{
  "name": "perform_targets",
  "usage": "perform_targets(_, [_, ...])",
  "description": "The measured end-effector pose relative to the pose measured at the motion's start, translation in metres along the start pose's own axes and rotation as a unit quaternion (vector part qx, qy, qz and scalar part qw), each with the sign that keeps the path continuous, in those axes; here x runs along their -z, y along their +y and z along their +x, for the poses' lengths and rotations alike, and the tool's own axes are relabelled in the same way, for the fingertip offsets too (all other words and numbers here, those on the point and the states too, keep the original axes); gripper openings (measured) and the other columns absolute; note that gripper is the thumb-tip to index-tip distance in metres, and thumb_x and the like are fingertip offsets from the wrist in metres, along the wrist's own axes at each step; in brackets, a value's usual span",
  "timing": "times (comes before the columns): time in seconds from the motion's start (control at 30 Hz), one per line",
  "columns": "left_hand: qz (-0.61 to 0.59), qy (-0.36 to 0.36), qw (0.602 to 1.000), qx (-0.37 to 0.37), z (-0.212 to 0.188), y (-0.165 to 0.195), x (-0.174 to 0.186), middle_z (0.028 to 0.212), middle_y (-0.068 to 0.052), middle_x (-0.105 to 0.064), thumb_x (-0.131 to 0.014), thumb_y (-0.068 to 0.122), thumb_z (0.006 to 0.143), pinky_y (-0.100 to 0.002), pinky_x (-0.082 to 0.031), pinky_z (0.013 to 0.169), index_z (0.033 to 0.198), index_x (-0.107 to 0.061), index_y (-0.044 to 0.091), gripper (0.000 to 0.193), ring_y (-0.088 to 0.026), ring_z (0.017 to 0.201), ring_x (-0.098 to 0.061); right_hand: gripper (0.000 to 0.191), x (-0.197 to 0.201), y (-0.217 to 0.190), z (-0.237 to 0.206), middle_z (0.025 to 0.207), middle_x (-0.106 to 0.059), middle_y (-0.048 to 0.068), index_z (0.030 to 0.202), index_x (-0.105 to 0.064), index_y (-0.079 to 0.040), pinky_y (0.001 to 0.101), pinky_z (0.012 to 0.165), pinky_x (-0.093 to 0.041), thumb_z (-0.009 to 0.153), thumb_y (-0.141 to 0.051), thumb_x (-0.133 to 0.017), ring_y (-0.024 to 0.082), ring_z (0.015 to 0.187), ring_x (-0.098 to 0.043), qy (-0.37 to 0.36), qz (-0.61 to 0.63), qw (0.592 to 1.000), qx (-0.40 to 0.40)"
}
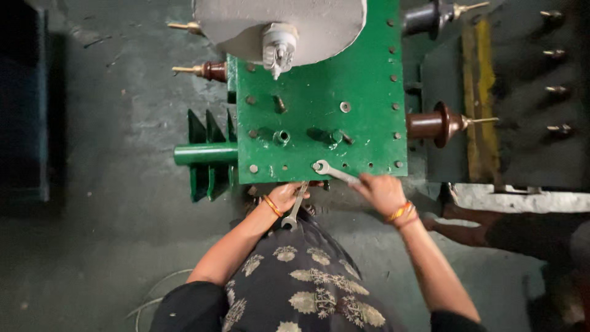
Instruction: The person uses two wrenches to tighten bolts on a green industrial machine. They repeatedly position the wrenches on different bolts and turn them to secure the fasteners.
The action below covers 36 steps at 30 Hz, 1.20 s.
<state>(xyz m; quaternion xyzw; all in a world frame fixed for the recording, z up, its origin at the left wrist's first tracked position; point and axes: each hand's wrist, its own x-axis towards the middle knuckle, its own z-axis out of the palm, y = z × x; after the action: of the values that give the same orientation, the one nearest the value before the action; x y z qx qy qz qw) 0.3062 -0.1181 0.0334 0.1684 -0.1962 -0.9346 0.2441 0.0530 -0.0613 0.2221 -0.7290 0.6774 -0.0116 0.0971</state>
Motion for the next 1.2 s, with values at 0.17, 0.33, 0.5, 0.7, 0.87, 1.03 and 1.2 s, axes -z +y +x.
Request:
perform_targets(0.17, [-0.029,-0.028,0.999,-0.020,-0.001,-0.006,-0.008,0.131,-0.018,-0.070,-0.049,0.022,0.113,-0.028,-0.052,0.075,0.141,-0.057,0.004,0.035,-0.015,0.086,-0.061,0.035,-0.005,-0.062,-0.061,0.077,-0.070,0.018,0.110,-0.061,-0.008,0.0515,0.066,-0.053,0.090,-0.036,-0.068,0.041,0.076,-0.069,-0.022,0.081,0.987,-0.137])
perform_targets(0.33, [-0.077,-0.005,0.995,0.062,0.001,-0.020,-0.001,0.122,-0.013,-0.072,-0.045,0.031,0.108,-0.034,-0.056,0.062,0.133,-0.057,0.005,0.038,-0.014,0.070,-0.063,0.031,0.006,-0.094,-0.077,0.089,-0.069,0.018,0.118,-0.060,-0.006,0.0512,0.073,-0.053,0.088,-0.014,-0.065,0.041,0.085,-0.067,0.074,0.077,0.984,-0.141])
perform_targets(0.5, [-0.097,0.015,0.994,0.039,-0.008,-0.039,0.000,0.101,-0.013,-0.072,-0.045,0.037,0.111,-0.034,-0.055,0.055,0.132,-0.060,-0.002,0.046,-0.016,0.065,-0.065,0.044,0.016,-0.102,-0.079,0.102,-0.067,0.020,0.126,-0.058,-0.004,0.0497,0.078,-0.054,0.082,-0.009,-0.065,0.041,0.092,-0.066,0.062,0.113,0.985,-0.114])
perform_targets(0.7, [-0.056,0.091,0.992,-0.062,-0.004,-0.048,-0.019,0.109,-0.022,-0.077,-0.048,0.026,0.106,-0.032,-0.053,0.053,0.119,-0.059,0.007,0.026,-0.020,0.060,-0.067,0.046,0.028,-0.092,-0.076,0.102,-0.067,0.019,0.126,-0.057,-0.004,0.0486,0.075,-0.054,0.081,-0.010,-0.067,0.041,0.091,-0.066,0.066,0.104,0.991,-0.060])
perform_targets(0.87, [0.380,0.036,0.877,-0.292,-0.018,-0.052,-0.016,0.114,-0.024,-0.076,-0.060,0.019,0.105,-0.033,-0.058,0.054,0.118,-0.062,-0.005,0.028,-0.024,0.063,-0.072,0.052,0.028,-0.065,-0.071,0.093,-0.059,0.015,0.132,-0.056,-0.007,0.0475,0.075,-0.053,0.080,-0.005,-0.066,0.037,0.087,-0.063,0.026,0.087,0.996,-0.013])
perform_targets(1.03, [-0.114,0.156,0.973,-0.128,0.002,-0.068,-0.013,0.112,-0.027,-0.072,-0.054,0.020,0.104,-0.040,-0.060,0.067,0.114,-0.066,-0.013,0.037,-0.030,0.075,-0.073,0.075,0.008,-0.044,-0.064,0.112,-0.055,0.021,0.142,-0.052,-0.011,0.0442,0.076,-0.056,0.070,-0.003,-0.068,0.039,0.094,-0.062,0.020,0.086,0.987,0.137])
perform_targets(1.2, [-0.193,0.165,0.961,-0.109,0.020,-0.063,-0.014,0.115,-0.026,-0.072,-0.048,0.014,0.094,-0.042,-0.059,0.080,0.121,-0.066,0.001,0.035,-0.032,0.094,-0.073,0.063,-0.011,-0.047,-0.064,0.107,-0.056,0.018,0.134,-0.061,-0.016,0.0435,0.076,-0.056,0.073,-0.012,-0.076,0.036,0.090,-0.063,0.035,0.133,0.970,0.201])
